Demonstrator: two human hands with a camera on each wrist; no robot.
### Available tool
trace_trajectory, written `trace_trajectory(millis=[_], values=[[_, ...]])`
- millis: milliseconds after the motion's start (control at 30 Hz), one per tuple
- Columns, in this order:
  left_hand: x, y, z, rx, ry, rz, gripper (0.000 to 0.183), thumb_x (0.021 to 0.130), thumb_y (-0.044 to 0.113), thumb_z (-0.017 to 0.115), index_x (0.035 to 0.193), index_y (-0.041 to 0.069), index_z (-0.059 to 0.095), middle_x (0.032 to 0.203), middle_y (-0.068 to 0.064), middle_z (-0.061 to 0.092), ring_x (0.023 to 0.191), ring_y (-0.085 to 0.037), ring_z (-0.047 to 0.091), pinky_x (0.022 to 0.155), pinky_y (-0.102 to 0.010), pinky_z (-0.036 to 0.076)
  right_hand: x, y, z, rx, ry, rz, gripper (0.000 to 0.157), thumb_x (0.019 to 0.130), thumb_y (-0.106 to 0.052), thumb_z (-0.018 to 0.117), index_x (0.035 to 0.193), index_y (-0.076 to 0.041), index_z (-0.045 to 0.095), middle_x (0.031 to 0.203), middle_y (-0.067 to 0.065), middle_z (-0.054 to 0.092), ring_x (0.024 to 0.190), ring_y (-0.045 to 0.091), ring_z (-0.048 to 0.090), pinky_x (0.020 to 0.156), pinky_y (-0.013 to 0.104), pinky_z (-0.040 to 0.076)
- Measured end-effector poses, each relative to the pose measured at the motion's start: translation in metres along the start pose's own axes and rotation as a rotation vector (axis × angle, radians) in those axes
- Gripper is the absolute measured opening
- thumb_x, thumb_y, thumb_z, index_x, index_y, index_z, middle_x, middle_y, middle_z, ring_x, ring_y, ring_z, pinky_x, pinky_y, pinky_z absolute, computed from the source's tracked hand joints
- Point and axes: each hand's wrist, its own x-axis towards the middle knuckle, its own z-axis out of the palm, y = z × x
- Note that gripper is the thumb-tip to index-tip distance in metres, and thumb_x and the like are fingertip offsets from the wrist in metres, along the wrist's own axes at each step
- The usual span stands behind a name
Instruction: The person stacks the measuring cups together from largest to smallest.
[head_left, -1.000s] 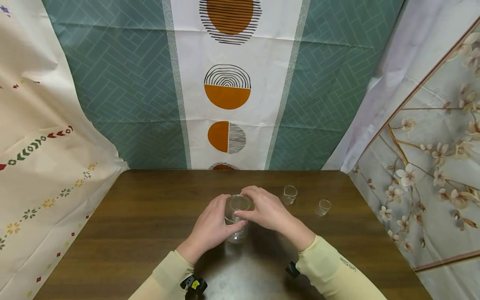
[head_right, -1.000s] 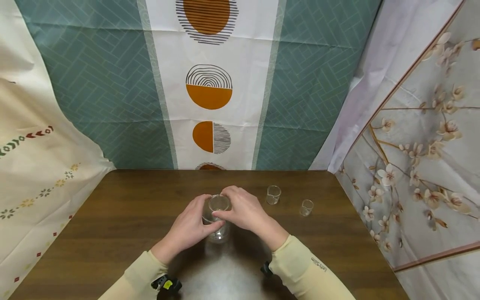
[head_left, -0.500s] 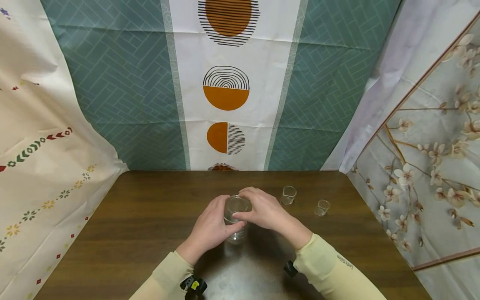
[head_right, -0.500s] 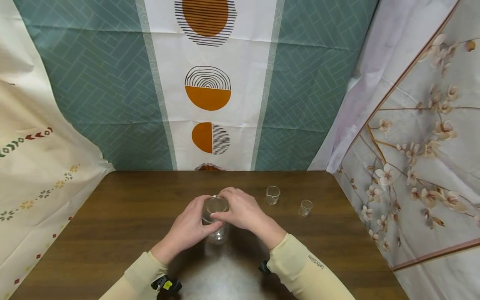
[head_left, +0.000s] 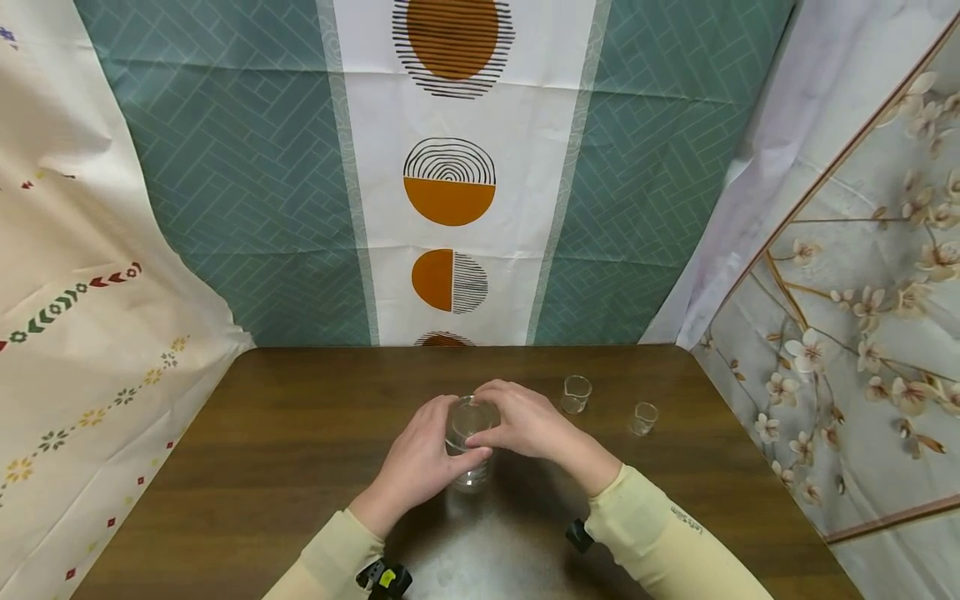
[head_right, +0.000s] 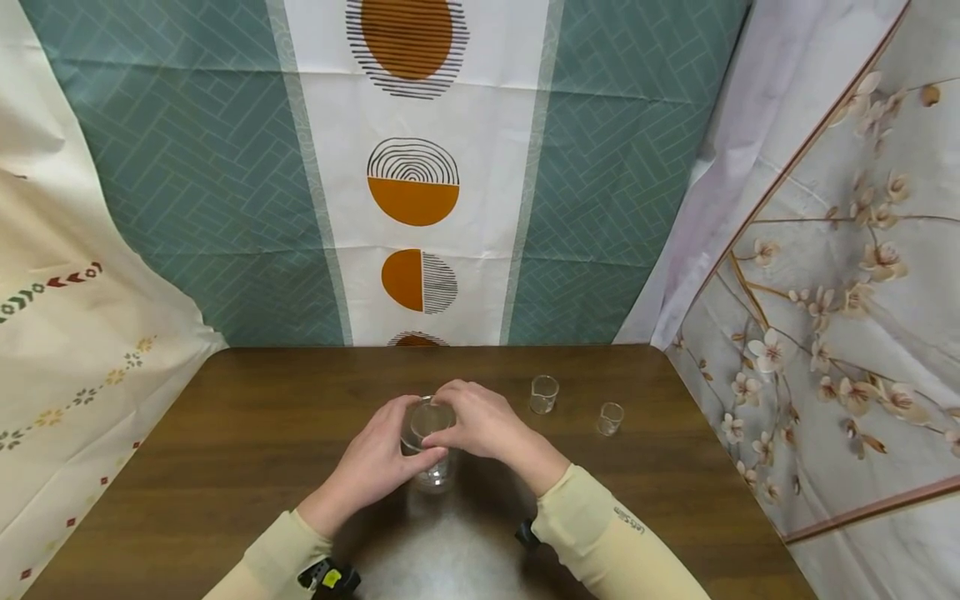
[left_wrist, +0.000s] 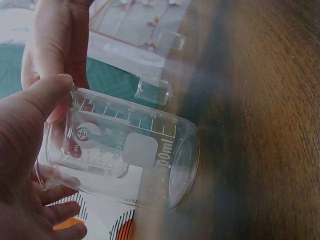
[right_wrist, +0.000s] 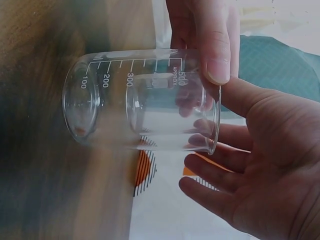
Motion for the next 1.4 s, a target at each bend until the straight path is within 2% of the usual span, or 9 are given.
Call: trace_trajectory(millis=[267, 567, 967, 1400], values=[[-0.002, -0.001, 0.001, -0.007, 0.017, 0.029, 0.086, 0.091, 0.051, 0.091, 0.15, 0.002, 0.053, 0.152, -0.017, 0.059, 0.14, -0.037, 0.056, 0.109, -0.059, 0.052, 0.002, 0.0, -0.001, -0.022, -0.03, -0.004, 0.059, 0.089, -0.041, 0.095, 0.135, -0.009, 0.077, 0.143, 0.009, 0.07, 0.132, 0.03, 0.066, 0.105, 0.051, 0.056], [-0.002, -0.003, 0.001, -0.007, 0.015, 0.019, 0.088, 0.092, 0.055, 0.088, 0.153, 0.003, 0.052, 0.155, -0.018, 0.057, 0.144, -0.038, 0.054, 0.111, -0.06, 0.051, 0.007, 0.0, -0.001, -0.044, -0.07, 0.027, 0.059, 0.088, -0.043, 0.095, 0.135, -0.012, 0.078, 0.143, 0.007, 0.07, 0.132, 0.029, 0.066, 0.105, 0.051, 0.056], [-0.001, -0.002, 0.002, -0.018, 0.012, 0.011, 0.087, 0.093, 0.055, 0.088, 0.153, 0.004, 0.052, 0.156, -0.017, 0.056, 0.144, -0.037, 0.054, 0.111, -0.06, 0.05, 0.01, -0.001, -0.002, -0.076, -0.103, 0.027, 0.057, 0.088, -0.044, 0.095, 0.133, -0.013, 0.079, 0.138, 0.005, 0.072, 0.128, 0.027, 0.067, 0.103, 0.049, 0.057], [-0.004, -0.004, -0.003, -0.05, -0.045, 0.007, 0.094, 0.093, 0.059, 0.086, 0.16, 0.004, 0.048, 0.164, -0.02, 0.05, 0.153, -0.041, 0.046, 0.114, -0.066, 0.046, 0.013, -0.002, -0.004, -0.109, -0.167, 0.018, 0.051, 0.089, -0.046, 0.093, 0.13, -0.018, 0.082, 0.134, 0.001, 0.073, 0.126, 0.024, 0.067, 0.102, 0.046, 0.057]])
